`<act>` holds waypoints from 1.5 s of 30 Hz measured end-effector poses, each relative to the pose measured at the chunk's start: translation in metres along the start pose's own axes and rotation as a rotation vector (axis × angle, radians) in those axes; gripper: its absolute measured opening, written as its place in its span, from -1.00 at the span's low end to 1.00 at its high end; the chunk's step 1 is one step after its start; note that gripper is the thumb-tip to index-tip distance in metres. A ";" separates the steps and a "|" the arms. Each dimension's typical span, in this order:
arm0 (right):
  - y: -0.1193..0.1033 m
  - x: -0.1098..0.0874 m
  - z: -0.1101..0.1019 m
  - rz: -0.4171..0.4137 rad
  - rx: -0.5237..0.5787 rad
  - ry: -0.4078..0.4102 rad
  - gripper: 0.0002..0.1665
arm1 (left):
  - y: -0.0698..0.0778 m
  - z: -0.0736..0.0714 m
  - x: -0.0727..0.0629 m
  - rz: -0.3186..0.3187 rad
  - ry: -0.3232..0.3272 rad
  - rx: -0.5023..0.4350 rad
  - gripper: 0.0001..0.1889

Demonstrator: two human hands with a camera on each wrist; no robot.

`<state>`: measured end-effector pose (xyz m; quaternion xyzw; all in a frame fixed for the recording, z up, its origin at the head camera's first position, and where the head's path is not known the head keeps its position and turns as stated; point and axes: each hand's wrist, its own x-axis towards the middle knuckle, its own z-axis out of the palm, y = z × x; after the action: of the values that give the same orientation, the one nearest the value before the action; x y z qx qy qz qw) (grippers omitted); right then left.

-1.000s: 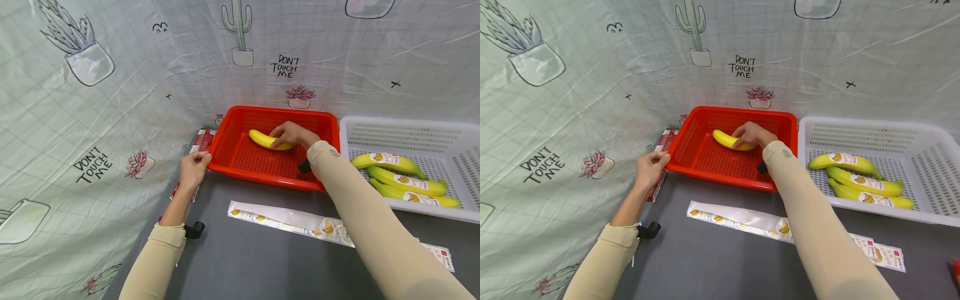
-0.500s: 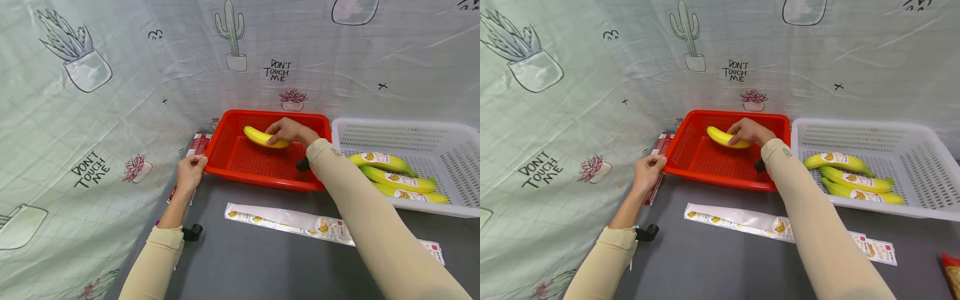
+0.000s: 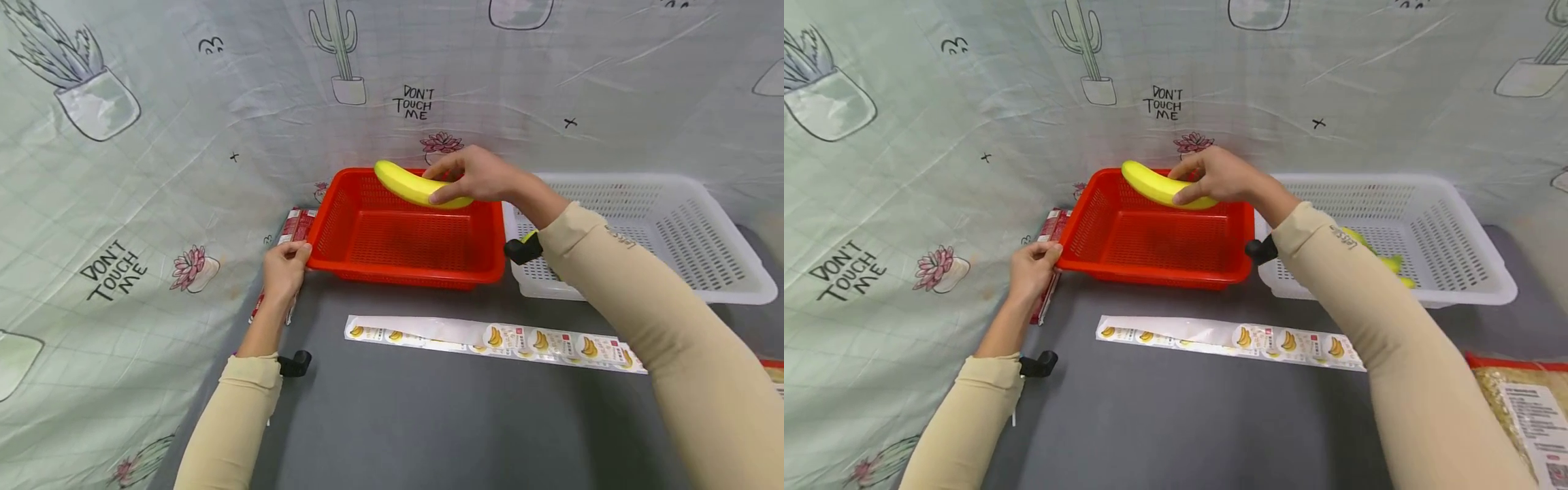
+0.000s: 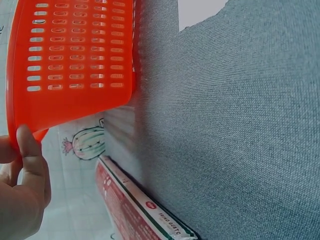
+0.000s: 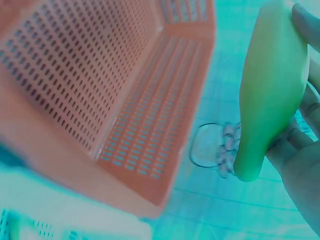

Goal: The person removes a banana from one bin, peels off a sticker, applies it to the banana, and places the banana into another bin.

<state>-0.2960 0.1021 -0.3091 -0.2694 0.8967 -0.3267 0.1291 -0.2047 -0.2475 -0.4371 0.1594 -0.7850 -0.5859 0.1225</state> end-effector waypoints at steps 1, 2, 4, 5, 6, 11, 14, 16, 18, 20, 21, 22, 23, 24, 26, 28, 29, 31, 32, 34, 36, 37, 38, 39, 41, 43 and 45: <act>-0.004 -0.007 -0.001 -0.024 -0.012 0.001 -0.49 | -0.001 -0.001 0.001 -0.005 0.006 -0.001 -0.69; -0.007 -0.015 -0.001 -0.048 -0.026 0.004 -0.50 | -0.002 -0.003 0.003 -0.011 0.014 -0.003 -0.69; -0.012 -0.033 0.002 -0.081 -0.033 0.006 -0.51 | -0.002 -0.006 0.004 -0.022 0.023 0.002 -0.68; -0.013 -0.044 0.005 -0.098 -0.038 0.006 -0.52 | -0.001 -0.008 0.005 -0.030 0.023 0.002 -0.68; -0.014 -0.054 0.008 -0.122 -0.034 0.009 -0.53 | 0.000 -0.010 0.005 -0.035 0.027 0.009 -0.67; -0.011 -0.107 0.031 -0.194 0.020 -0.001 -0.54 | 0.004 -0.019 0.007 -0.043 0.043 0.029 -0.65; 0.001 -0.135 0.052 -0.195 0.060 -0.029 -0.53 | 0.003 -0.022 0.006 -0.045 0.066 0.021 -0.65; 0.014 -0.154 0.070 -0.176 0.082 -0.056 -0.52 | 0.003 -0.021 0.004 -0.043 0.070 0.012 -0.66; 0.028 -0.173 0.090 -0.157 0.110 -0.075 -0.51 | 0.002 -0.018 0.002 -0.037 0.067 0.004 -0.68; 0.043 -0.190 0.109 -0.139 0.130 -0.090 -0.52 | 0.002 -0.016 0.000 -0.028 0.059 -0.002 -0.69; 0.051 -0.198 0.118 -0.134 0.142 -0.094 -0.51 | 0.001 -0.015 -0.001 -0.023 0.056 -0.003 -0.69; 0.057 -0.205 0.126 -0.126 0.157 -0.100 -0.52 | 0.001 -0.015 -0.001 -0.022 0.055 -0.003 -0.69; 0.063 -0.210 0.134 -0.126 0.167 -0.102 -0.52 | 0.001 -0.014 -0.001 -0.023 0.057 -0.001 -0.70; 0.068 -0.215 0.141 -0.123 0.174 -0.107 -0.53 | 0.001 -0.014 -0.001 -0.028 0.061 -0.001 -0.70; 0.076 -0.221 0.151 -0.111 0.180 -0.121 -0.54 | 0.000 -0.015 -0.002 -0.040 0.066 0.004 -0.69; 0.079 -0.225 0.157 -0.102 0.185 -0.129 -0.56 | 0.000 -0.015 -0.002 -0.054 0.070 0.006 -0.68; 0.080 -0.226 0.158 -0.098 0.187 -0.130 -0.56 | 0.000 -0.015 -0.002 -0.058 0.071 0.009 -0.67; 0.081 -0.226 0.160 -0.095 0.187 -0.130 -0.56 | 0.000 -0.015 -0.002 -0.064 0.071 0.010 -0.67; 0.080 -0.226 0.160 -0.096 0.188 -0.130 -0.56 | 0.000 -0.015 -0.002 -0.066 0.071 0.009 -0.66; 0.080 -0.227 0.160 -0.097 0.189 -0.131 -0.56 | 0.000 -0.015 -0.001 -0.072 0.074 0.009 -0.66; 0.080 -0.227 0.159 -0.096 0.187 -0.133 -0.56 | 0.000 -0.014 -0.001 -0.078 0.078 0.012 -0.66; 0.080 -0.227 0.160 -0.094 0.188 -0.134 -0.57 | -0.001 -0.013 -0.001 -0.079 0.080 0.020 -0.66; 0.080 -0.227 0.160 -0.090 0.190 -0.133 -0.57 | 0.000 -0.013 -0.001 -0.076 0.079 0.030 -0.66; 0.080 -0.228 0.160 -0.087 0.190 -0.132 -0.57 | 0.000 -0.012 0.000 -0.072 0.076 0.043 -0.66; 0.081 -0.228 0.161 -0.078 0.190 -0.128 -0.57 | 0.001 -0.011 -0.001 -0.052 0.066 0.087 -0.65; 0.082 -0.229 0.162 -0.073 0.191 -0.127 -0.57 | 0.003 -0.011 -0.002 -0.017 0.063 0.139 -0.62; 0.083 -0.229 0.162 -0.071 0.193 -0.130 -0.58 | 0.006 -0.010 -0.007 0.080 0.096 0.180 -0.62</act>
<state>-0.0750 0.2014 -0.4731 -0.3079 0.8407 -0.3975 0.2007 -0.1949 -0.2523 -0.4286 0.1663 -0.8335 -0.4993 0.1685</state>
